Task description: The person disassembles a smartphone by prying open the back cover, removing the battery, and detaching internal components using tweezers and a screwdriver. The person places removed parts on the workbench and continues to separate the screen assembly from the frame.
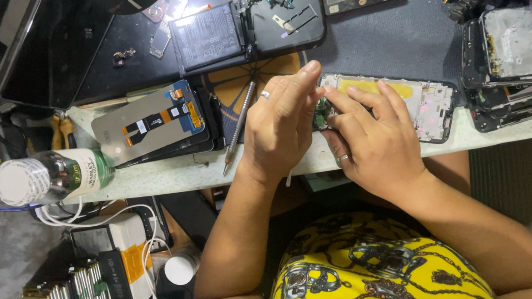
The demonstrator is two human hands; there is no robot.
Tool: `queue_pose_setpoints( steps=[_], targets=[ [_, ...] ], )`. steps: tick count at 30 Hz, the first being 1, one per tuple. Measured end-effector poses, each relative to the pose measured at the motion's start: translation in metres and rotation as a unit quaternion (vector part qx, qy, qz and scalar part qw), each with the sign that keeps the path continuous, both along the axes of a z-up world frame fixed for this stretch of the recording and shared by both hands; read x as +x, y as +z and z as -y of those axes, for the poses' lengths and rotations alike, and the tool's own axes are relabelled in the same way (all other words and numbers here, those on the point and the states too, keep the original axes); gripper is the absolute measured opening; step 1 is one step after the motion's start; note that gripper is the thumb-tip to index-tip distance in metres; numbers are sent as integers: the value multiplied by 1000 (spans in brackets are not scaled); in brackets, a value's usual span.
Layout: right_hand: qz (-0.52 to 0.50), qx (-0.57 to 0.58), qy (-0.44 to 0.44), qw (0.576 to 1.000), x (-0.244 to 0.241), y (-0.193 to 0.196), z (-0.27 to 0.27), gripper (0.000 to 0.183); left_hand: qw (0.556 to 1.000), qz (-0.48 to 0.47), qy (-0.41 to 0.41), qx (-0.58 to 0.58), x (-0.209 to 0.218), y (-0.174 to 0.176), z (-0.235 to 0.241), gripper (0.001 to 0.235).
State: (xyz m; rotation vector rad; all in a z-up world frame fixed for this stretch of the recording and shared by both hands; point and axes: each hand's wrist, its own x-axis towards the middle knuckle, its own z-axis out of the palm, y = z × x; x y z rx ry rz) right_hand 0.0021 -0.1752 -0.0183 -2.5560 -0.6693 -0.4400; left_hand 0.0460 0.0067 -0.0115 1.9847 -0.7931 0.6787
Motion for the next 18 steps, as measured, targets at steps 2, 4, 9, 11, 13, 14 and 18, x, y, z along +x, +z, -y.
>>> queue_pose_setpoints(
  steps=[2,4,9,11,13,14,18],
  targets=[
    [0,-1,0,1000,0,0,0,18,1000,7,-3,-1,1,-1,0,54],
    [-3,0,1,1000,0,-1,0,18,1000,10,-4,-1,1,-2,0,54],
    [1,3,2,1000,1,-1,0,18,1000,4,-3,4,1,-1,1,51],
    [1,0,3,1000,0,0,0,18,1000,-8,0,11,1,1,1,51],
    [0,-1,5,1000,0,0,1,18,1000,-9,-3,21,1,4,1,50],
    [0,-2,4,1000,0,0,1,18,1000,-4,-7,27,2,6,0,49],
    [-3,3,1,1000,0,0,0,17,998,-22,-24,55,1,12,-1,52]
  ],
)
